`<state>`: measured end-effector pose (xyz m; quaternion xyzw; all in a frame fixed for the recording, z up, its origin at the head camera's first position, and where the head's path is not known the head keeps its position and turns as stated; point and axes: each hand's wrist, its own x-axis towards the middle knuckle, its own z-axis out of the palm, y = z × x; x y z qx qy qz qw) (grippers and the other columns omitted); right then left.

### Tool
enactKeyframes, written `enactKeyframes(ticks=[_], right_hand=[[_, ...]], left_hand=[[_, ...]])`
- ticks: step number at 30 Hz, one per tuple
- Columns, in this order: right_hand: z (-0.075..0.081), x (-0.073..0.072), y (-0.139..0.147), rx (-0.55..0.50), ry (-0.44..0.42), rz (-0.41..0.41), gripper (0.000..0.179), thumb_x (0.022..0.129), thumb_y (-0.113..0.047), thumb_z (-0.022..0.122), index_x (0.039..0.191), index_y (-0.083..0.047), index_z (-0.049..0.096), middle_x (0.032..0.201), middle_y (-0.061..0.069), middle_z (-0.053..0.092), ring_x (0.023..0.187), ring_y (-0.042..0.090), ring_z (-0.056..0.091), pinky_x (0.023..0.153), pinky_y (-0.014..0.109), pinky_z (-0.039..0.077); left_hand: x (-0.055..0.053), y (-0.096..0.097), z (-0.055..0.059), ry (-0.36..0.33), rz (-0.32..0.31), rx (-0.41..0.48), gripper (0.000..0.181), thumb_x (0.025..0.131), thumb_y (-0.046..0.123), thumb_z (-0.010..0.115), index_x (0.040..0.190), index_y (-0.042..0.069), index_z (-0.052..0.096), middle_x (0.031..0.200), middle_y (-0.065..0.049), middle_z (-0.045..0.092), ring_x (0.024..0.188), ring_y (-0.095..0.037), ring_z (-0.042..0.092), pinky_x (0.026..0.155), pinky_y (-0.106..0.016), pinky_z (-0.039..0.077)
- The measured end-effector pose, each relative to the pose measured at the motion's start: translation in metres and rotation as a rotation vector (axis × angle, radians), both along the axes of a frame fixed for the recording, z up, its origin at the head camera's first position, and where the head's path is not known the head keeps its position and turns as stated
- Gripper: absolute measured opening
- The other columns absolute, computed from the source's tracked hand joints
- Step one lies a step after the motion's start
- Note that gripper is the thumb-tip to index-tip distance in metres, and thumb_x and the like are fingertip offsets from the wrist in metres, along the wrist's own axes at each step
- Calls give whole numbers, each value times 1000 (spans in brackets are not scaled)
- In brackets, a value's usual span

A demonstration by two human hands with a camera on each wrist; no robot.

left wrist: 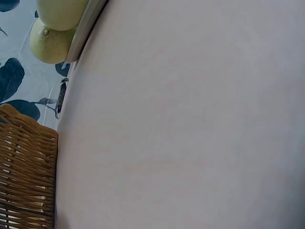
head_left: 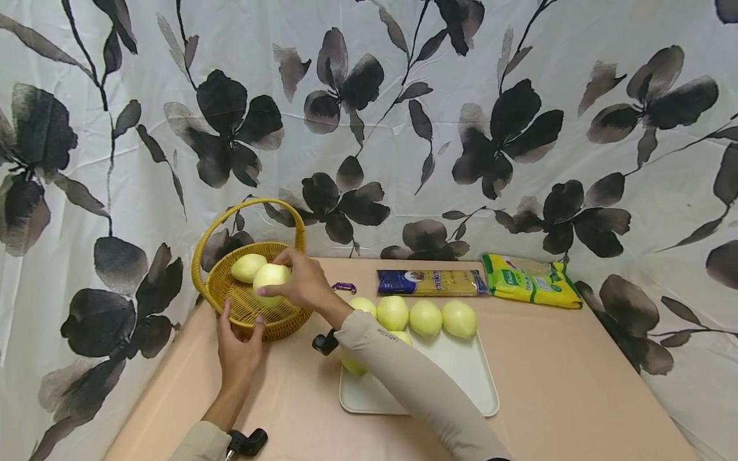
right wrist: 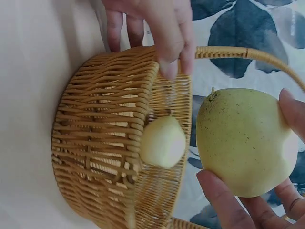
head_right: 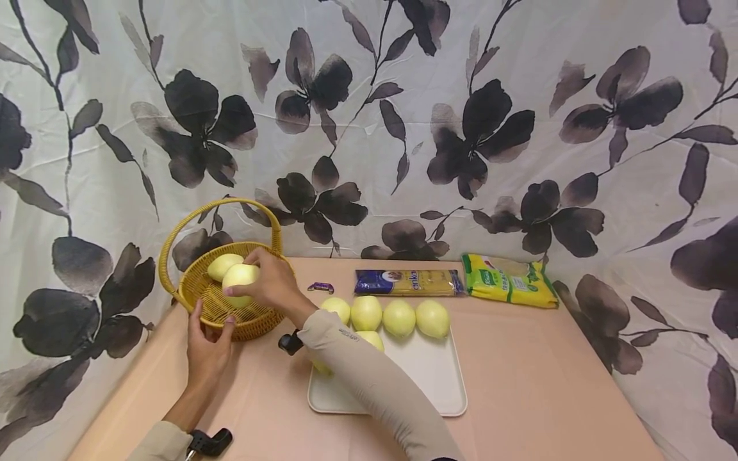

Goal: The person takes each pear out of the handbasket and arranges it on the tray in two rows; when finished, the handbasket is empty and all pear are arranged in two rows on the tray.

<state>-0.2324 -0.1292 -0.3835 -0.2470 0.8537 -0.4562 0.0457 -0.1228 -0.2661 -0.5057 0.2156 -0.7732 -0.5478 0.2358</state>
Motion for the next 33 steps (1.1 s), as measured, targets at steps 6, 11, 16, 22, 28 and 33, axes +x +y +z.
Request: enactKeyframes(ticks=[6,11,16,22,28,33], right_hand=[[6,6,22,-34,-2,14,55,74,-42,99,115,-27,65,112,-7,70,97,8,61,77,24,51],[10,12,39,-57,-10,26,57,74,-41,99,118,-26,66,112,-9,69,99,9,62,79,25,52],[11,17,58,-65,12,38,58,73,-39,100,118,-25,66,118,-10,71,104,11,65,82,26,54],[10,23,82,-92,22,60,59,74,-34,100,121,-20,67,127,-5,71,114,18,68,88,28,57],[4,26,107,-115,-24,32,61,74,-30,100,123,-18,66,126,-3,71,115,20,70,92,36,58],[-1,26,130,-133,-14,1,61,73,-27,100,123,-17,67,127,-2,73,114,22,69,91,38,58]], left_hand=[[1,-1,0,-12,-1,-4,86,107,37,64,173,30,8,180,-5,6,162,-44,20,126,-65,32],[2,-2,-1,-8,-9,6,87,107,39,64,172,34,6,180,-4,7,162,-43,23,125,-64,33],[3,-1,0,0,-12,16,87,107,39,64,172,38,6,179,-4,8,162,-42,23,126,-64,32],[3,0,1,14,-6,13,86,107,36,64,172,37,8,180,-4,8,162,-42,21,125,-65,32],[4,0,1,21,-7,19,86,106,35,64,172,36,9,180,-4,8,161,-42,23,124,-65,33],[3,0,0,24,-13,26,87,106,36,64,172,36,8,179,-4,7,159,-43,26,124,-65,34]])
